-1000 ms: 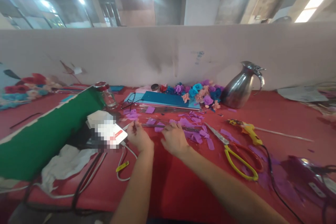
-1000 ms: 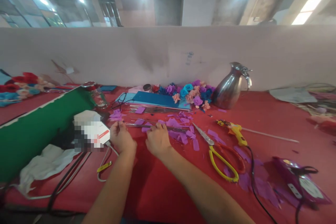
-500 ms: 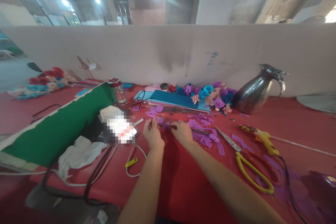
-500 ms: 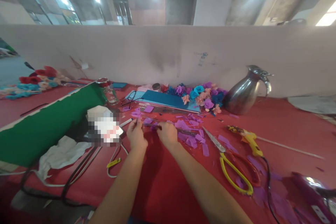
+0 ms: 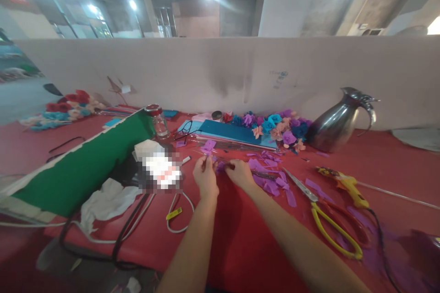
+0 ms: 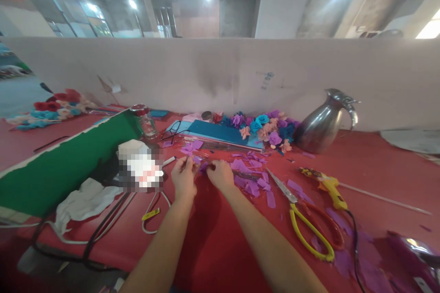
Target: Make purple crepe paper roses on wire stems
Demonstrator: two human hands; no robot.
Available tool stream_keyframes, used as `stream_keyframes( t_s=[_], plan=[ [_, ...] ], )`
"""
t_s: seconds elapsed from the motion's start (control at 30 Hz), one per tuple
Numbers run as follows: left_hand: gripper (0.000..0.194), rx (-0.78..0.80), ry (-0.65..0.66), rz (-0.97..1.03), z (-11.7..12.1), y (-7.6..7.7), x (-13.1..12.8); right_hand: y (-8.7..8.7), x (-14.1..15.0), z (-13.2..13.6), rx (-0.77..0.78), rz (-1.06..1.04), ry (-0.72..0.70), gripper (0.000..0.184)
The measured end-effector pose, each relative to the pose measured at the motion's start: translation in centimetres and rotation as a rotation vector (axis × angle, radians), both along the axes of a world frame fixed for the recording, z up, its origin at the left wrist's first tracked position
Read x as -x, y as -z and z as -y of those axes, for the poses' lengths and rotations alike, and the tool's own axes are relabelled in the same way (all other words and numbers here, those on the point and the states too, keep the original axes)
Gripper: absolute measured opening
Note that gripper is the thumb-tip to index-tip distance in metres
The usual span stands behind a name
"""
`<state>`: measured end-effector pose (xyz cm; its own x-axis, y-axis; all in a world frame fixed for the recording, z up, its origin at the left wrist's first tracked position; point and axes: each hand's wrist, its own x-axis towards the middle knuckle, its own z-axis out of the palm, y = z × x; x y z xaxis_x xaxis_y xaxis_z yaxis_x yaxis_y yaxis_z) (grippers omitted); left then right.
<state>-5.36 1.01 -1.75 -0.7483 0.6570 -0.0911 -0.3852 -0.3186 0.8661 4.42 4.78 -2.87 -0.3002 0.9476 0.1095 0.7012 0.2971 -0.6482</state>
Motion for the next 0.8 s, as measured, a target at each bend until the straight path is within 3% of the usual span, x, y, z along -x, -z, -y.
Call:
stream_keyframes(
  t_s=[0.3,0.8],
  plan=[
    [0.037,0.048,0.035,0.085,0.0,0.2,0.2,0.2,0.2,0.1,-0.01,-0.086,0.0,0.022],
    [0.035,0.067,0.066,0.092,0.1,-0.1,0.1,0.3,0.2,1.4,-0.076,-0.175,0.039,0.016]
  ],
)
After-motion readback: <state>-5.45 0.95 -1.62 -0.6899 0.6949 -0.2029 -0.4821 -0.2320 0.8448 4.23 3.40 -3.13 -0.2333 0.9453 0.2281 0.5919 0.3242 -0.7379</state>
